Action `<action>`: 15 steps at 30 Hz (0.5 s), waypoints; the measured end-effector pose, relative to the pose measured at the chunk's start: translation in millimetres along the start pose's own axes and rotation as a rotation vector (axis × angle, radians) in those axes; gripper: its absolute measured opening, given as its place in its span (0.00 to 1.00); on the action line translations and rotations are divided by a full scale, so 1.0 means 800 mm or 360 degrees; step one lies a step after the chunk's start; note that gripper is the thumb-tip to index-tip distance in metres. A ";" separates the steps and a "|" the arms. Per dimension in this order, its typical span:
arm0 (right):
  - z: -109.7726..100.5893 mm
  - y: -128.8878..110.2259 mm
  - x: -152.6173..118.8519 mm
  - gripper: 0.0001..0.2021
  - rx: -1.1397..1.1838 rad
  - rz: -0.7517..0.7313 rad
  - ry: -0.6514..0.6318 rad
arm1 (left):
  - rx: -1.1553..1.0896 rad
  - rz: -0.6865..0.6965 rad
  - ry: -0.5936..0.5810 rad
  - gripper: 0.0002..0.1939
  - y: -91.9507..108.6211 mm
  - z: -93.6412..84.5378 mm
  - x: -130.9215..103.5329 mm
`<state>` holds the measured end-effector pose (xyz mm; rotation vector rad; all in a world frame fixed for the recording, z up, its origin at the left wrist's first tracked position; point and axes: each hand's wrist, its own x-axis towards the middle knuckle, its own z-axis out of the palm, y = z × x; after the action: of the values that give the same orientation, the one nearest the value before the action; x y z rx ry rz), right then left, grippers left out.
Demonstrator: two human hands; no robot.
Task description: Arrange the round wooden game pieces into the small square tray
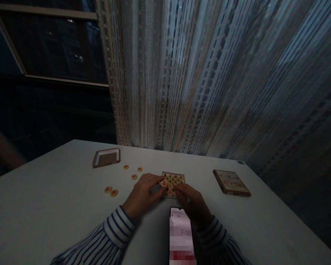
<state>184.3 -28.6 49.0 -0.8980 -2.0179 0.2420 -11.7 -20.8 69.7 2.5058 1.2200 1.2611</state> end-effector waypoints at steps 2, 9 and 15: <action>-0.001 0.001 -0.002 0.11 -0.0005 -0.0015 0.0027 | -0.0010 0.0003 -0.0030 0.11 0.004 0.007 0.004; -0.005 0.009 -0.014 0.13 -0.0021 0.0012 0.0059 | -0.0022 0.0091 -0.0037 0.10 0.007 0.035 0.010; 0.000 0.013 -0.023 0.15 -0.0020 0.0034 0.0023 | -0.0060 0.0113 -0.0028 0.09 0.001 0.047 -0.002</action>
<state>195.5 -33.6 31.8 -0.9273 -1.9991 0.2343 15.2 -12.5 44.1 2.5494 1.1023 1.2619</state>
